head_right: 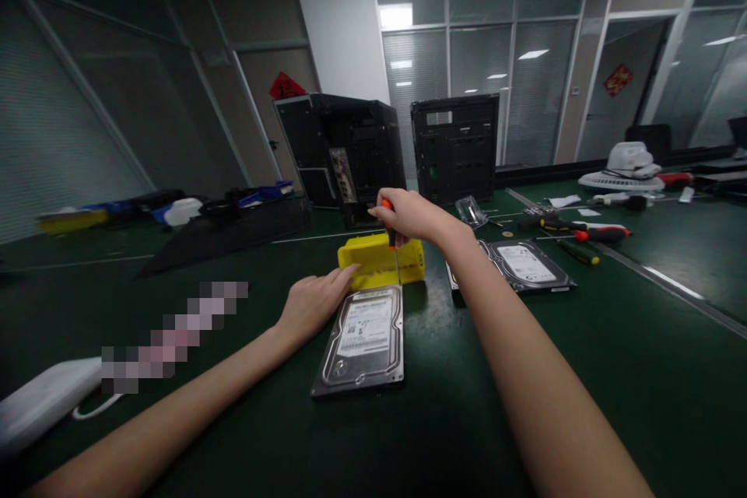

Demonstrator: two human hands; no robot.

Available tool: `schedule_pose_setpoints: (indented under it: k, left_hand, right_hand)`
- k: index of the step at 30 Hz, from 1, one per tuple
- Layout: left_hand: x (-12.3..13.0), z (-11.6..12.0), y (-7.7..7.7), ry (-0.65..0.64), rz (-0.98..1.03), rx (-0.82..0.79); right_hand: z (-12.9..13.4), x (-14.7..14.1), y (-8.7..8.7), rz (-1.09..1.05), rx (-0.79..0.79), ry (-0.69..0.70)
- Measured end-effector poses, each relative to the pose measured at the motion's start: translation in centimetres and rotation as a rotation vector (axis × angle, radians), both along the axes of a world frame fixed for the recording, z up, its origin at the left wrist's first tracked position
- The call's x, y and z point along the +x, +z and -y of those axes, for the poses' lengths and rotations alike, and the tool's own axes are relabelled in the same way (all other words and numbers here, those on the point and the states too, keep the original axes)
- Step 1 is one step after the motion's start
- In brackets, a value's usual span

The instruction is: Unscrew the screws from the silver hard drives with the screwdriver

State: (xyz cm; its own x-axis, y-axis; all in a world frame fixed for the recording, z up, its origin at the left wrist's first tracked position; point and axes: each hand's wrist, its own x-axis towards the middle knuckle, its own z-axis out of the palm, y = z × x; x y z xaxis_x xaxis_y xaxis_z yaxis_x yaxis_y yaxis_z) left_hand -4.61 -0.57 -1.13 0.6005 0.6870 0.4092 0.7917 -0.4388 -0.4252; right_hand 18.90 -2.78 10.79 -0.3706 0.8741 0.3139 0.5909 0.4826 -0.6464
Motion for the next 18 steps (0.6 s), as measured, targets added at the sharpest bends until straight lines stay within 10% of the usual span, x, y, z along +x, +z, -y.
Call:
schedule_pose_setpoints:
  k: [10, 15, 18]
  left_hand:
    - [-0.2, 0.1, 0.1, -0.061, 0.044, -0.04]
    - [0.9, -0.1, 2.3, -0.316, 0.019, -0.158]
    - [2.5, -0.6, 3.7, -0.247, 0.117, -0.367]
  right_hand:
    - [0.0, 0.0, 0.0, -0.008, -0.014, 0.011]
    - [0.0, -0.1, 0.1, -0.004, 0.003, 0.009]
    - [0.1, -0.1, 0.1, -0.005, -0.001, 0.008]
